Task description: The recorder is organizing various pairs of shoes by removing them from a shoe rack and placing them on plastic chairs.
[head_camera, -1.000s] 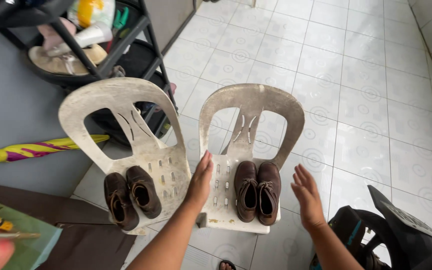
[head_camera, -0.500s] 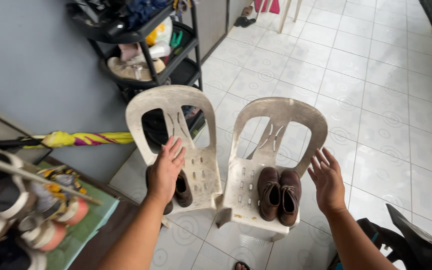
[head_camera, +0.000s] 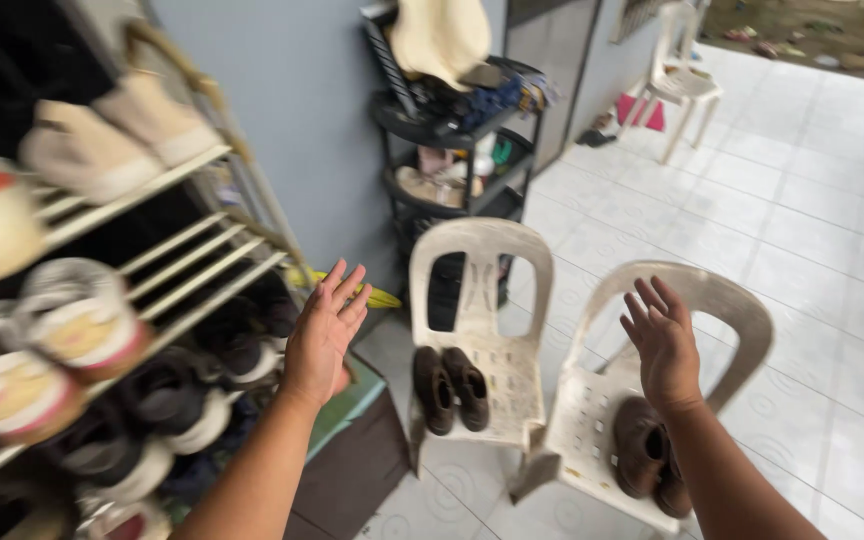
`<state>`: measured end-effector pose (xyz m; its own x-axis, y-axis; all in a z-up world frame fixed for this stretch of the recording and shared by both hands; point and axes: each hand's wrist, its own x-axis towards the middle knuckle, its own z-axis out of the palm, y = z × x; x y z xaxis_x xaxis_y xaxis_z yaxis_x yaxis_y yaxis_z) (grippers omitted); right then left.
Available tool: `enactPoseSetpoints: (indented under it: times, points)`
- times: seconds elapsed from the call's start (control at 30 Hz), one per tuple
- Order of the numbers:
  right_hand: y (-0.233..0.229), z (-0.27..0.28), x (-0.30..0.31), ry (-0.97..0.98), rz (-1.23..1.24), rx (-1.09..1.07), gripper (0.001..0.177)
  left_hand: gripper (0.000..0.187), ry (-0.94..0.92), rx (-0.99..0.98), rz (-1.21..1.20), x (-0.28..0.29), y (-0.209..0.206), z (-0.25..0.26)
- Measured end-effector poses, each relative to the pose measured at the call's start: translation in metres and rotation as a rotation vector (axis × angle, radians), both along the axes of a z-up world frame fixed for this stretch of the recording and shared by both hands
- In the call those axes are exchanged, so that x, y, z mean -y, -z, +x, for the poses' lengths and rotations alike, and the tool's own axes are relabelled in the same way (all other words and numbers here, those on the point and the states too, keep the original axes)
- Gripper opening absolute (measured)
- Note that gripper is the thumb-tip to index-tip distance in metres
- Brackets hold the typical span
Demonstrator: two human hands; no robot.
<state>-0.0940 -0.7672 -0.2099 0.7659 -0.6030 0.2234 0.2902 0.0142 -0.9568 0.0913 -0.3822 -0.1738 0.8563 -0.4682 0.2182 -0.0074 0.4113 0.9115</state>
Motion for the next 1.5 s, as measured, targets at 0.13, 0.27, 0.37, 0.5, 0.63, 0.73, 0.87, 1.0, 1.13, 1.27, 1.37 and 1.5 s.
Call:
enactPoseSetpoints:
  times: [0.13,0.27,0.37,0.5,0.63,0.73,0.87,1.0,1.13,1.27,1.37,1.5]
  points:
    - [-0.04,0.055,-0.074,-0.184,-0.019,0.133,0.068,0.071,-0.032,0.123,-0.027,-0.08,-0.044,0.002]
    - [-0.078,0.106,-0.151,-0.411,-0.056,0.261,0.068,0.071,-0.111,0.241,0.042,-0.148,-0.096,-0.006]
    - [-0.102,0.137,-0.207,-0.546,-0.132,0.316,0.067,0.066,-0.232,0.295,0.148,-0.186,-0.123,-0.014]
    - [-0.123,0.18,-0.284,-0.76,-0.279,0.409,0.068,0.058,-0.477,0.532,0.293,-0.221,-0.134,-0.008]
    - [-0.181,0.179,-0.363,-0.594,-0.729,0.318,0.074,0.048,-0.925,0.763,0.904,-0.251,-0.174,-0.031]
    - [-0.212,0.186,-0.407,-0.621,-0.877,-0.076,0.089,0.063,-1.161,1.113,1.166,-0.269,-0.181,-0.022]
    - [-0.207,0.227,-0.436,-0.573,-1.098,0.37,0.105,0.096,-1.037,0.836,1.398,-0.269,-0.189,-0.017]
    - [-0.218,0.239,-0.448,-0.625,-1.047,0.214,0.098,0.086,-0.953,0.648,1.335,-0.268,-0.185,-0.011]
    - [-0.226,0.225,-0.45,-0.597,-1.08,0.086,0.085,0.081,-0.993,0.67,1.271,-0.267,-0.179,-0.013]
    - [-0.225,0.206,-0.44,-0.545,-1.075,0.158,0.084,0.073,-1.034,0.779,1.133,-0.256,-0.175,-0.032]
    - [-0.232,0.189,-0.429,-0.488,-1.053,0.224,0.081,0.07,-1.084,0.901,1.069,-0.244,-0.178,-0.04]
    - [-0.236,0.179,-0.403,-0.294,-1.075,0.425,0.08,0.061,-1.123,1.076,0.964,-0.219,-0.191,-0.046]
